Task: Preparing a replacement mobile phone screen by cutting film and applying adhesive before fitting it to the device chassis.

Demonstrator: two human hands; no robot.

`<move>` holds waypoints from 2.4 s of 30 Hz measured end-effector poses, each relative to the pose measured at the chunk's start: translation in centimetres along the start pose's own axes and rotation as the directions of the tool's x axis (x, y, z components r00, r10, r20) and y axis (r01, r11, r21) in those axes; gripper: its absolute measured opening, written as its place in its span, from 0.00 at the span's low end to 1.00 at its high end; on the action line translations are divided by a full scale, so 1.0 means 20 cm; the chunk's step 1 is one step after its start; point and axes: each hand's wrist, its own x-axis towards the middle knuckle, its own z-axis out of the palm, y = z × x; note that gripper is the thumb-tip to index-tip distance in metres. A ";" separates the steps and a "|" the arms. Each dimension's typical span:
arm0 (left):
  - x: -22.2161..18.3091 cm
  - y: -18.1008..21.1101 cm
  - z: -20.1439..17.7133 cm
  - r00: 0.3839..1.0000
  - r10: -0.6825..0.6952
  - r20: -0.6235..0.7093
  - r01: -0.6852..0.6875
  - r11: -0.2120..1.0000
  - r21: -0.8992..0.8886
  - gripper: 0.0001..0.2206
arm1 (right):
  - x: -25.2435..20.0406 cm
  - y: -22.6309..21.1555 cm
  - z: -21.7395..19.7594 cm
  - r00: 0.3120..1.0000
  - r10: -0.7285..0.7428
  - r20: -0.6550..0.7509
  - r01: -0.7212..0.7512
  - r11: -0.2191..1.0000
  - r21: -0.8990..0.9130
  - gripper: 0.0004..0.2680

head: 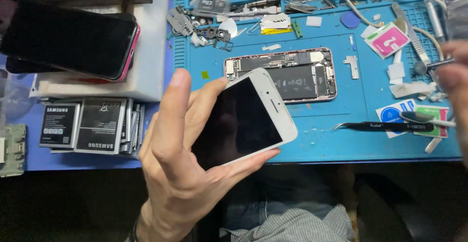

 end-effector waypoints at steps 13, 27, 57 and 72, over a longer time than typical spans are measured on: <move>0.23 0.24 -0.14 0.845 -0.530 -0.069 0.457 0.783 -0.422 0.53 | -0.42 -1.07 0.34 0.940 -0.320 0.115 0.227 0.842 0.489 0.12; 0.29 0.06 0.10 0.802 -0.447 0.397 0.082 -0.575 -0.814 0.57 | -0.26 -1.15 0.29 0.954 -0.104 0.280 -0.201 0.469 0.860 0.26; 0.15 0.16 0.24 0.640 -0.256 0.724 0.698 -0.199 -0.688 0.38 | -0.27 -1.07 0.23 0.823 -0.300 0.483 -0.562 -0.305 0.769 0.29; 0.04 0.11 0.05 0.954 0.184 0.237 -0.113 0.952 -0.285 0.02 | -0.40 -0.19 -0.13 0.984 -0.166 0.065 0.121 0.892 0.436 0.15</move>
